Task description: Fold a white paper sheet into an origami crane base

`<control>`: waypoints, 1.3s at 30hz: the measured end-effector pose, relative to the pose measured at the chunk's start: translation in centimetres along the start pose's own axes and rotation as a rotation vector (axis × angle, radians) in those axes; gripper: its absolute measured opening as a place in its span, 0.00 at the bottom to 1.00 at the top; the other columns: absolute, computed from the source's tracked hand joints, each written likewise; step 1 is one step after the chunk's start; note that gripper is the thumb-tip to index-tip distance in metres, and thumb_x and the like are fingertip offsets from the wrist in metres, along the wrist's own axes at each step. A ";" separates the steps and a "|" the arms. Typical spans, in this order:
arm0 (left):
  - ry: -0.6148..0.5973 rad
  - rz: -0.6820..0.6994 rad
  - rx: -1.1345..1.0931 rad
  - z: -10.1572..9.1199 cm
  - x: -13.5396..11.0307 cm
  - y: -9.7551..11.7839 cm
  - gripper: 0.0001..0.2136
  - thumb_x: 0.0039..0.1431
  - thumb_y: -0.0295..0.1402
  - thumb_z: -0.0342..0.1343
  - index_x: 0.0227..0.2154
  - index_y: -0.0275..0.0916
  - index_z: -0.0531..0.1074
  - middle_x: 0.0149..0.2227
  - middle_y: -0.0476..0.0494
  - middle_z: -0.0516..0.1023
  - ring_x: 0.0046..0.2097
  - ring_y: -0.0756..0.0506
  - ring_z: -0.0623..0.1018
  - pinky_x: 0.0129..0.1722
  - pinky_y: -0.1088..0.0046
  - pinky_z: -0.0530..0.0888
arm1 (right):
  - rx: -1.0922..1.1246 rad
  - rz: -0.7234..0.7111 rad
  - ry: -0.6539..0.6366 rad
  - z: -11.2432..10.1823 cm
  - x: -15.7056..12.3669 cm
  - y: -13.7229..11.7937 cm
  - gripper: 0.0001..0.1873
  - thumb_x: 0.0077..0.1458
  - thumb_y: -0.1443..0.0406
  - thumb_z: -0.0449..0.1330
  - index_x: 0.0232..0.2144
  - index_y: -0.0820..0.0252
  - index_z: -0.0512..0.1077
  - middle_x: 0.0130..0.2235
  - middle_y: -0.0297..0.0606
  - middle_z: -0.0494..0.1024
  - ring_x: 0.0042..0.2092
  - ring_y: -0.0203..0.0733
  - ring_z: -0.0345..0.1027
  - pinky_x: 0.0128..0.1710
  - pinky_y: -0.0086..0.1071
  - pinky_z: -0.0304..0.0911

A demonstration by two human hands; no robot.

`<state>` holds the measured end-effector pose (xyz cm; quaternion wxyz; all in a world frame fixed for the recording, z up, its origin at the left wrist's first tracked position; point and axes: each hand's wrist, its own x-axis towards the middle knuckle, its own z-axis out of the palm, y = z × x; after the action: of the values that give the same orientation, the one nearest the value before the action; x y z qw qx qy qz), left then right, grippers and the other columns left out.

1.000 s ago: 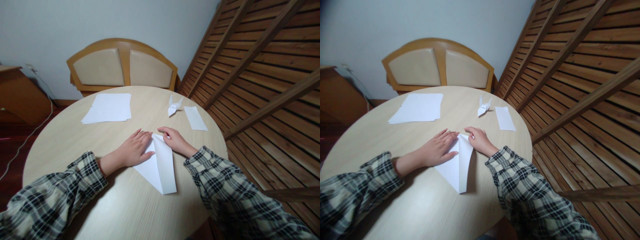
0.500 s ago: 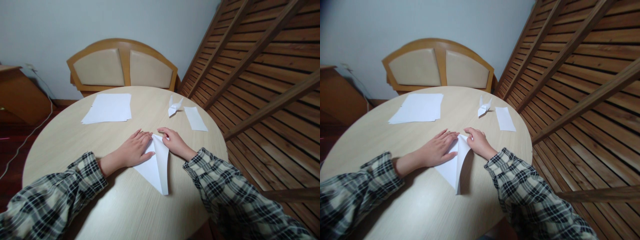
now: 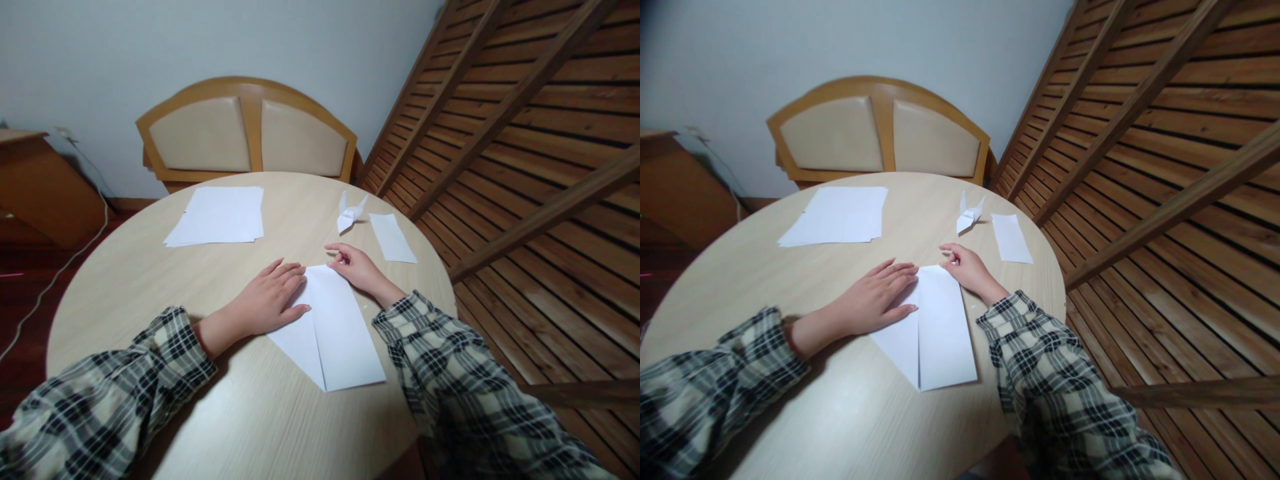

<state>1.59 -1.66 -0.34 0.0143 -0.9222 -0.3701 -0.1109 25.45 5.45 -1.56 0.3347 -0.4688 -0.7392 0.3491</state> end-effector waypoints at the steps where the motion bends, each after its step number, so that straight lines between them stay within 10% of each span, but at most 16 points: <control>1: 0.005 0.005 0.001 0.0 0.0 0.0 0.24 0.65 0.48 0.46 0.53 0.34 0.66 0.59 0.33 0.70 0.63 0.37 0.65 0.65 0.52 0.54 | -0.004 0.002 0.006 0.0 0.1 0.0 0.21 0.54 0.70 0.60 0.51 0.63 0.70 0.29 0.31 0.69 0.30 0.35 0.61 0.33 0.31 0.60; 39: 0.002 -0.009 0.041 0.3 0.1 -0.1 0.25 0.65 0.50 0.45 0.52 0.34 0.66 0.57 0.32 0.69 0.61 0.36 0.65 0.65 0.51 0.52 | -0.101 -0.002 0.040 0.9 -0.7 -0.6 0.21 0.54 0.74 0.56 0.50 0.63 0.71 0.30 0.32 0.70 0.30 0.35 0.62 0.35 0.32 0.61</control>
<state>1.61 -1.46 -0.63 0.0331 -0.9199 -0.3766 -0.1045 24.63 4.45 -1.68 0.3256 -0.4912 -0.7495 0.3018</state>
